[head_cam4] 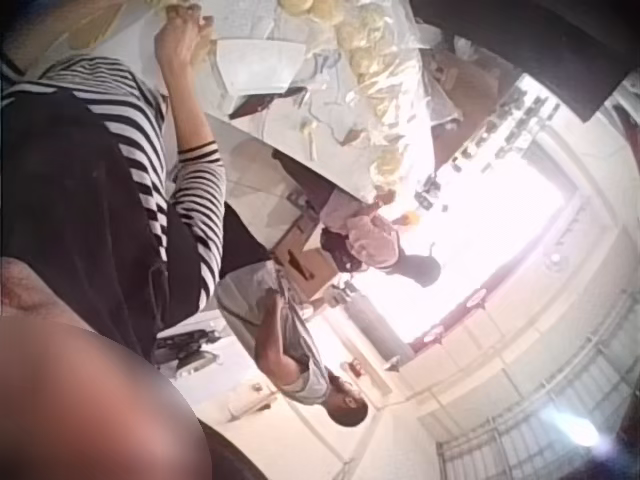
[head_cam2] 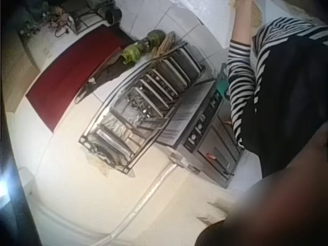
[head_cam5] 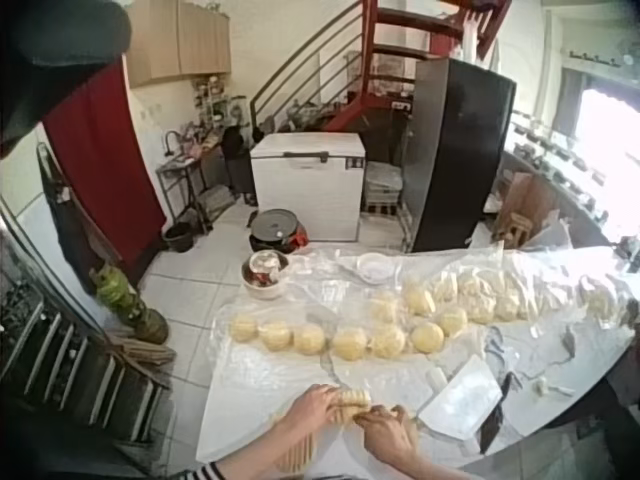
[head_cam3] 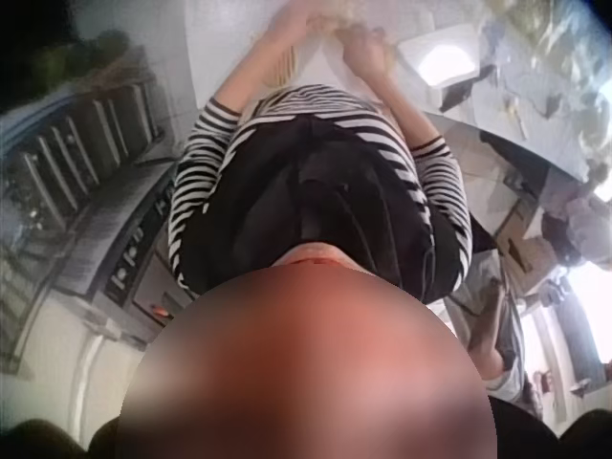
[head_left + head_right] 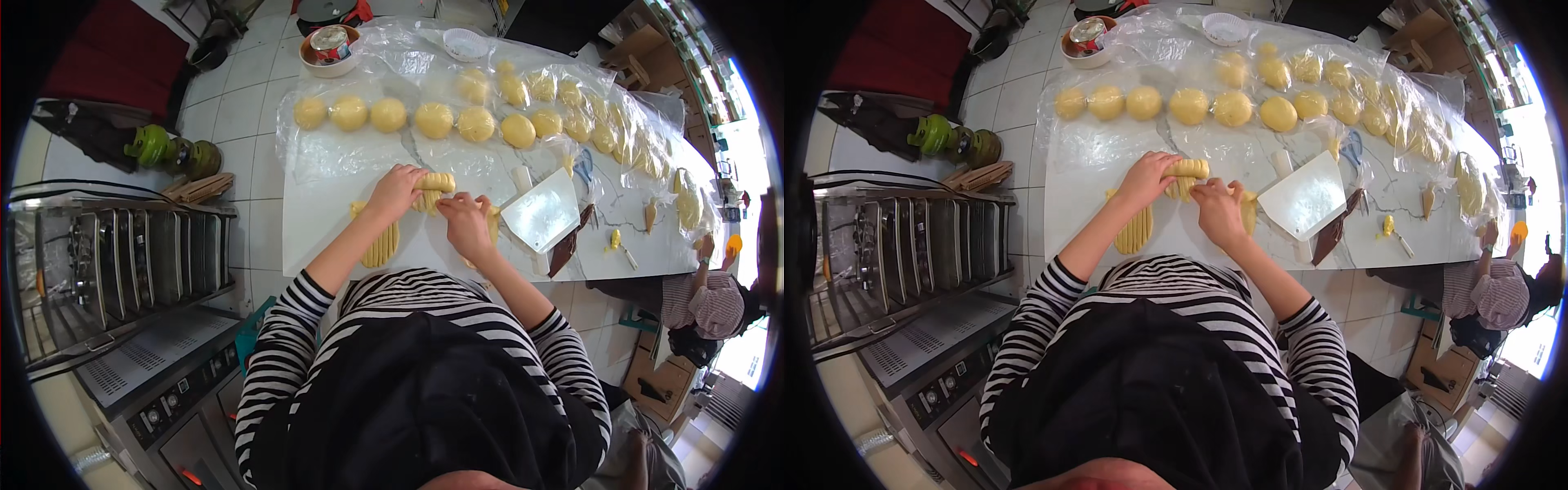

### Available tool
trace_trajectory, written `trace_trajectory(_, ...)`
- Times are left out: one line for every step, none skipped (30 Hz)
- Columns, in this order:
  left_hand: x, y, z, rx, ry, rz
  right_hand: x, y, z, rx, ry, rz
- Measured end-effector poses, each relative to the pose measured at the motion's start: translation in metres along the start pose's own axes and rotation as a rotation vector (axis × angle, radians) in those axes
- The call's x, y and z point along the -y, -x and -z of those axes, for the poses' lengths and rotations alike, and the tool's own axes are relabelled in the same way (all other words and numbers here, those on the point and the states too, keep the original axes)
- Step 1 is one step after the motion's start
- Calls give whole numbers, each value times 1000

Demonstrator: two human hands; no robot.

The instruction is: Shaping, filling, and rolling bread dough into croissants or similar pastries and placing them on a baking tray.

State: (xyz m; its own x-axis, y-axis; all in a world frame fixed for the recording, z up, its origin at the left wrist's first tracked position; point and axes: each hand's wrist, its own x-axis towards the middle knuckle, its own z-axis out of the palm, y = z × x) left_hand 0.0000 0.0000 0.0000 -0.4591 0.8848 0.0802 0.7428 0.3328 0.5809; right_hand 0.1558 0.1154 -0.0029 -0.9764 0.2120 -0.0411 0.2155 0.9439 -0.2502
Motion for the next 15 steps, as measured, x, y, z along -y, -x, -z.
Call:
trace_trajectory(3,-5,2,33,9,-15,-2,-7,13,-64,-116,-43)
trace_trajectory(6,-9,4,66,18,-30,-5,-15,19,-127,-233,-84)
trace_trajectory(8,-7,3,71,20,-34,-6,-16,21,-127,-233,-91)
trace_trajectory(11,-3,3,64,51,-66,-8,-17,22,-216,-378,-88)
trace_trajectory(13,1,2,57,81,-97,-10,-19,22,-306,-524,-84)
trace_trajectory(14,0,4,55,79,-104,-16,-24,21,-259,-544,-3)
trace_trajectory(16,0,6,46,105,-102,-20,-28,18,-265,-542,-3)
trace_trajectory(16,0,7,38,131,-99,-23,-32,15,-185,-567,-19)
trace_trajectory(13,0,9,39,132,-101,-24,-34,14,-101,-593,-37)
trace_trajectory(8,2,12,18,148,-118,-25,-34,13,-102,-593,-39)
trace_trajectory(4,3,13,-2,164,-134,-27,-35,12,-138,-607,-13)
trace_trajectory(5,3,14,-5,163,-129,-25,-36,12,-170,-623,23)
trace_trajectory(6,2,14,24,156,-134,-23,-37,12,-166,-624,27)
trace_trajectory(6,2,14,54,149,-140,-22,-38,12,-138,-650,41)
trace_trajectory(7,3,12,53,149,-137,-20,-39,14,-111,-676,54)
